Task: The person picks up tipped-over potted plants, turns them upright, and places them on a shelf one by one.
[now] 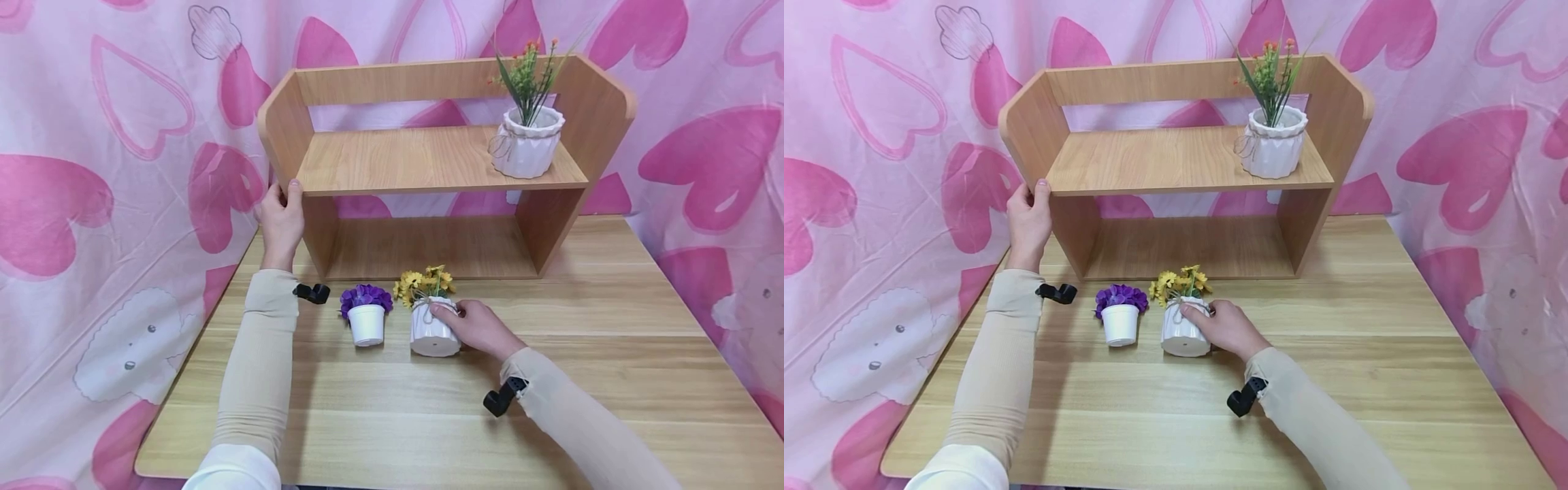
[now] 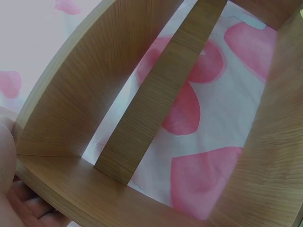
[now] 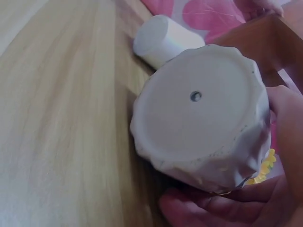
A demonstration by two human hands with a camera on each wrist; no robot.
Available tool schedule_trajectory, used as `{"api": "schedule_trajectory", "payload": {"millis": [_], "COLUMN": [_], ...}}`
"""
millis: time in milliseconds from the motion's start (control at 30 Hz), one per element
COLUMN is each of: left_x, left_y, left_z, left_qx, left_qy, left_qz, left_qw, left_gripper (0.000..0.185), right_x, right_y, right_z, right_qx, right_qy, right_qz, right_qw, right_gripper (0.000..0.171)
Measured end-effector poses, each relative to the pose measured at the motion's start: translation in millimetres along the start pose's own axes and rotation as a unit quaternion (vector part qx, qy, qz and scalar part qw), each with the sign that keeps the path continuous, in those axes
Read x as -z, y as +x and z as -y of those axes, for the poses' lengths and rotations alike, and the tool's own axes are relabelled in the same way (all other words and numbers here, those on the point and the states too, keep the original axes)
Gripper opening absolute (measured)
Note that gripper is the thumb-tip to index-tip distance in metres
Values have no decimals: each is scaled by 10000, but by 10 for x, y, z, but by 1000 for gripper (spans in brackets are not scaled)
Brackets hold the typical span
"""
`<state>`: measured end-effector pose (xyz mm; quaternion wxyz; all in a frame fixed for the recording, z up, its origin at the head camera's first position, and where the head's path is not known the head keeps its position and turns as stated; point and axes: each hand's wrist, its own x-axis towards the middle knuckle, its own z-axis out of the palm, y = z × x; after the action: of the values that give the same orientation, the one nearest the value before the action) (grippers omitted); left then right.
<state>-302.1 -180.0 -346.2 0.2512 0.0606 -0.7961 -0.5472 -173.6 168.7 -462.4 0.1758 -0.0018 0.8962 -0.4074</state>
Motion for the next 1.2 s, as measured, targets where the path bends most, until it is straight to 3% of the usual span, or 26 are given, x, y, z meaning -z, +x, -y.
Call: {"api": "schedule_trajectory", "payload": {"millis": [333, 500, 733, 1067, 1200], "left_x": [13, -22, -30, 1, 2], "left_y": [13, 4, 7, 14, 20], "left_z": [-2, -3, -8, 3, 14], "left_qx": [68, 21, 26, 87, 77], "left_qy": [-6, -122, -62, -45, -95], "left_qz": [64, 79, 57, 53, 94], "left_qw": [10000, 9999, 10000, 9999, 9999], "left_gripper": [54, 52, 52, 53, 52], "right_x": [-16, -45, -59, -85, -99], "right_y": [63, 57, 44, 45, 33], "right_z": [12, -23, -44, -90, -117], "right_qx": [-291, -452, -378, 317, 485], "right_qy": [975, 1427, 1404, 1094, 1222], "right_qz": [280, 199, -116, -589, -686], "right_qw": [9944, 9885, 9893, 9918, 9889], "right_gripper": [74, 73, 77, 78, 77]}}
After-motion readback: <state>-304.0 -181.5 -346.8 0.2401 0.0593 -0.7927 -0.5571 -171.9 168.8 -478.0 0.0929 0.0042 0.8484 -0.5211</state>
